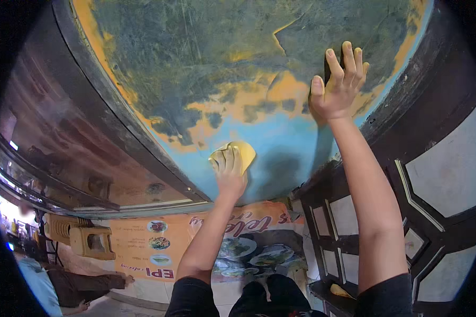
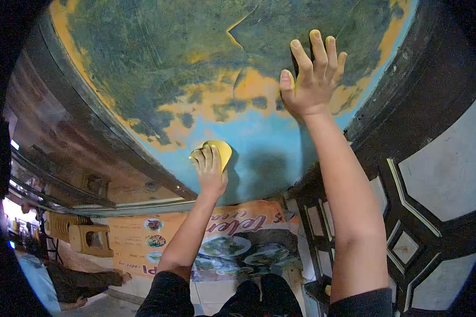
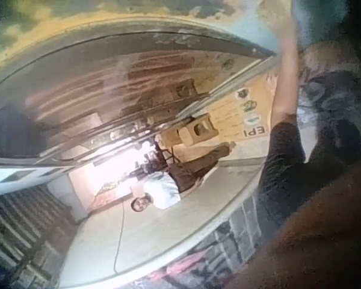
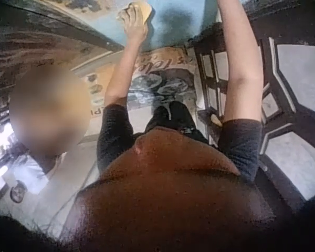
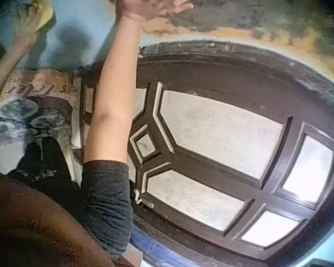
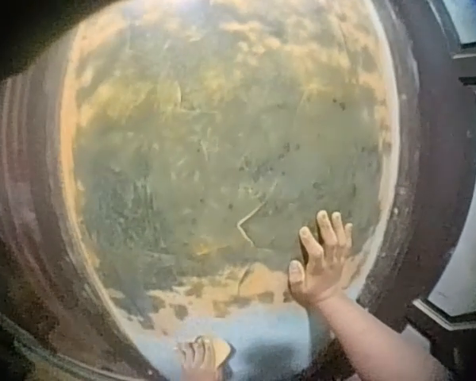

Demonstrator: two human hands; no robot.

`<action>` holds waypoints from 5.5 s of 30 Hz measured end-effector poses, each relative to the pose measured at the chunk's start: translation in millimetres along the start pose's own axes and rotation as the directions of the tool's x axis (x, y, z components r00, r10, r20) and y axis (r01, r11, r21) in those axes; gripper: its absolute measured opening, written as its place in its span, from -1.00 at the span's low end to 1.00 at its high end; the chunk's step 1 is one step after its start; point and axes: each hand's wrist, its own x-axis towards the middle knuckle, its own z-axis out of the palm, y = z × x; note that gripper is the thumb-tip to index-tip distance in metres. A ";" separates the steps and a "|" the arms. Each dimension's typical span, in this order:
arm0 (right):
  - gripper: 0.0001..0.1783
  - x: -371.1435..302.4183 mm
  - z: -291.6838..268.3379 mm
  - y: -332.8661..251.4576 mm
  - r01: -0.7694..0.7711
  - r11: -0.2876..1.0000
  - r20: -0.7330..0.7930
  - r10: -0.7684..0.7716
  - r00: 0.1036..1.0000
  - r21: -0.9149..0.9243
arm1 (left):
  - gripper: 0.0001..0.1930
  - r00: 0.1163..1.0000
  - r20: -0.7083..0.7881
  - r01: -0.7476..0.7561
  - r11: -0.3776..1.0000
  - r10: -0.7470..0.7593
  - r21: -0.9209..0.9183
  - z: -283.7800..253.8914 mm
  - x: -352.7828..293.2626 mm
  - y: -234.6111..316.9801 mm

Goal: The recorder uses a piece of sandpaper to smooth the surface of a wall with yellow and blue paint.

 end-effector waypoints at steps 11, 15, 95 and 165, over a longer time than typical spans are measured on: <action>-0.39 -1.0 -0.7 2.5 -0.026 0.999 -0.017 0.027 0.999 0.023 | -0.18 0.999 -0.034 0.014 1.000 -0.014 0.002 -3.6 26.0 19.4; -0.37 -2.2 1.3 0.2 -0.025 0.999 -0.012 0.025 1.000 0.038 | -0.20 1.000 -0.015 -0.025 0.999 0.024 -0.029 -1.5 7.9 12.4; -0.41 -3.0 -4.3 -3.1 -0.042 0.997 0.017 0.041 0.999 0.063 | -0.20 0.995 -0.100 -0.017 0.998 0.023 0.065 -7.4 17.2 9.8; -0.39 4.3 5.1 6.1 0.056 0.997 -0.099 -0.052 0.994 0.047 | -0.22 0.901 -0.433 0.000 1.000 -0.013 -0.030 -46.7 78.6 37.1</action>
